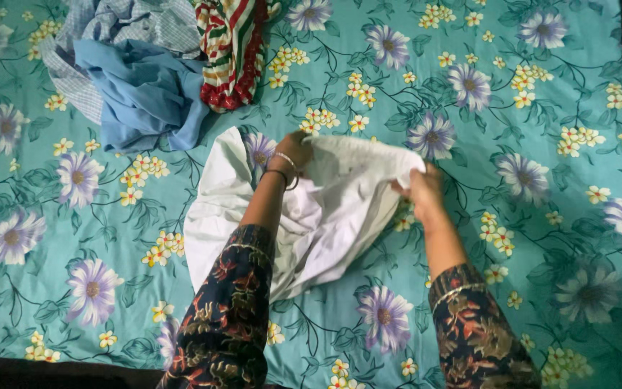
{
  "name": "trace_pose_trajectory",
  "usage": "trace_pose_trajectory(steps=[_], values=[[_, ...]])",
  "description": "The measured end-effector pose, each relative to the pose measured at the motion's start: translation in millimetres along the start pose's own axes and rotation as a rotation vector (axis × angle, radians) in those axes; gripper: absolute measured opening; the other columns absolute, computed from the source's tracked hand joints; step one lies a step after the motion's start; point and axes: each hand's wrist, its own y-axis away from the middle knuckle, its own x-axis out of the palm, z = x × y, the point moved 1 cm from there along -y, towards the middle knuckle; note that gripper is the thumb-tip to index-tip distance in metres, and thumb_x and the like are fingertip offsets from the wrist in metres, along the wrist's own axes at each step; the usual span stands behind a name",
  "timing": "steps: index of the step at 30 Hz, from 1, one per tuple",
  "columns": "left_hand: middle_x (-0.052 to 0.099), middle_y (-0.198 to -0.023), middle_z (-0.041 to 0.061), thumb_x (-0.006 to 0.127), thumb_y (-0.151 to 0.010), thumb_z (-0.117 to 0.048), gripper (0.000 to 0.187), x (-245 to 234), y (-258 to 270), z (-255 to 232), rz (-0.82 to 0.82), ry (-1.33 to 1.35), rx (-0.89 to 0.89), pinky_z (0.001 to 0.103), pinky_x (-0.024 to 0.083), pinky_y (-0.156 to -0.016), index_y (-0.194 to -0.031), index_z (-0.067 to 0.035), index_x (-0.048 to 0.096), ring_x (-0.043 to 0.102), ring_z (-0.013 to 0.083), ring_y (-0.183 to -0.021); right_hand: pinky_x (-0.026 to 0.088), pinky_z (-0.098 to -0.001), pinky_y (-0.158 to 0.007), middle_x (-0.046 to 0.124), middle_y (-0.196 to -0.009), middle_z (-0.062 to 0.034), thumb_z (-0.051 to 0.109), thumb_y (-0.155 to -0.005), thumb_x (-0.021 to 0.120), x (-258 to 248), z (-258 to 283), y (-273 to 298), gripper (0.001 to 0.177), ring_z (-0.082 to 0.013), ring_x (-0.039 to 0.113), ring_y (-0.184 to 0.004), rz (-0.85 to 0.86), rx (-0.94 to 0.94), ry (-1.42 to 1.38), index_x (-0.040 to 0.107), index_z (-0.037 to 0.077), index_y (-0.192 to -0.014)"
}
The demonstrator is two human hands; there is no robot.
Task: The person folds a red cloth on a bed, places it on a shelf, and then buttons a white shirt on the same bed.
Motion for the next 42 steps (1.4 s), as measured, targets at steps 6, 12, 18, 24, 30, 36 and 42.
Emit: trace_pose_trajectory(steps=[6, 12, 18, 24, 30, 36, 42], values=[[0.071, -0.123, 0.023, 0.062, -0.096, -0.026, 0.086, -80, 9, -138, -0.124, -0.287, 0.245, 0.053, 0.050, -0.104, -0.167, -0.025, 0.014, 0.068, 0.0439, -0.114, 0.036, -0.0417, -0.109, 0.023, -0.160, -0.0219, -0.001, -0.095, 0.062, 76, 127, -32, 0.091, -0.0344, 0.033, -0.142, 0.213, -0.559, 0.244, -0.001, 0.010, -0.160], [0.047, -0.146, 0.030, 0.073, -0.087, -0.030, 0.093, -50, 29, -84, -0.137, -0.380, 0.116, 0.051, 0.034, -0.114, -0.161, -0.029, 0.017, 0.043, 0.0453, -0.139, 0.020, -0.0438, -0.126, 0.019, -0.171, -0.0250, 0.014, -0.093, 0.076, 108, 56, -19, 0.102, -0.0363, 0.018, -0.159, 0.405, -0.655, 0.681, 0.004, 0.009, -0.165], [0.054, -0.149, 0.008, 0.066, -0.088, -0.048, 0.060, -8, 95, 3, -0.069, -0.519, -0.038, 0.054, 0.025, -0.122, -0.142, -0.023, 0.058, 0.040, 0.0318, -0.147, 0.034, -0.0477, -0.116, 0.040, -0.152, -0.0332, 0.026, -0.077, 0.087, 91, -83, 41, 0.102, -0.0471, 0.040, -0.141, -0.025, -0.709, 0.724, 0.028, -0.009, -0.154], [0.015, -0.169, 0.007, 0.059, -0.077, -0.076, 0.085, -23, 157, -37, 0.117, -0.541, -0.243, 0.070, -0.007, -0.116, -0.147, -0.029, 0.049, -0.005, 0.0402, -0.156, 0.054, -0.0459, -0.083, 0.072, -0.105, -0.0235, 0.021, -0.082, 0.076, 103, -138, 124, 0.055, -0.0392, 0.071, -0.096, -0.022, -0.206, 0.395, 0.053, -0.004, -0.126], [0.041, -0.156, 0.011, 0.049, -0.083, -0.074, 0.088, 16, 180, -31, 0.208, -0.409, -0.247, 0.067, 0.008, -0.117, -0.154, -0.022, 0.044, 0.029, 0.0332, -0.146, 0.048, -0.0402, -0.099, 0.061, -0.130, -0.0178, 0.012, -0.092, 0.064, 106, -83, 117, 0.056, -0.0279, 0.063, -0.118, -0.224, -0.526, 0.162, 0.043, -0.008, -0.140], [0.067, -0.138, 0.011, 0.043, -0.104, -0.045, 0.055, 98, 167, 54, 0.380, 0.782, -0.112, 0.043, 0.045, -0.112, -0.140, -0.008, 0.062, 0.063, 0.0223, -0.125, 0.055, -0.0426, -0.097, 0.063, -0.118, -0.0115, 0.022, -0.093, 0.063, 143, 41, 132, 0.053, -0.0300, 0.068, -0.107, 0.572, 0.093, -0.477, 0.048, 0.013, -0.144], [0.070, -0.103, 0.006, 0.044, -0.094, -0.056, 0.056, 61, 179, 57, 0.096, 1.242, -0.661, 0.037, 0.052, -0.070, -0.122, -0.011, 0.065, 0.066, 0.0196, -0.082, 0.054, -0.0395, -0.092, 0.068, -0.123, -0.0149, 0.022, -0.095, 0.064, 115, -22, 119, 0.046, -0.0281, 0.068, -0.107, 0.281, -0.013, -0.183, 0.057, 0.002, -0.137]])
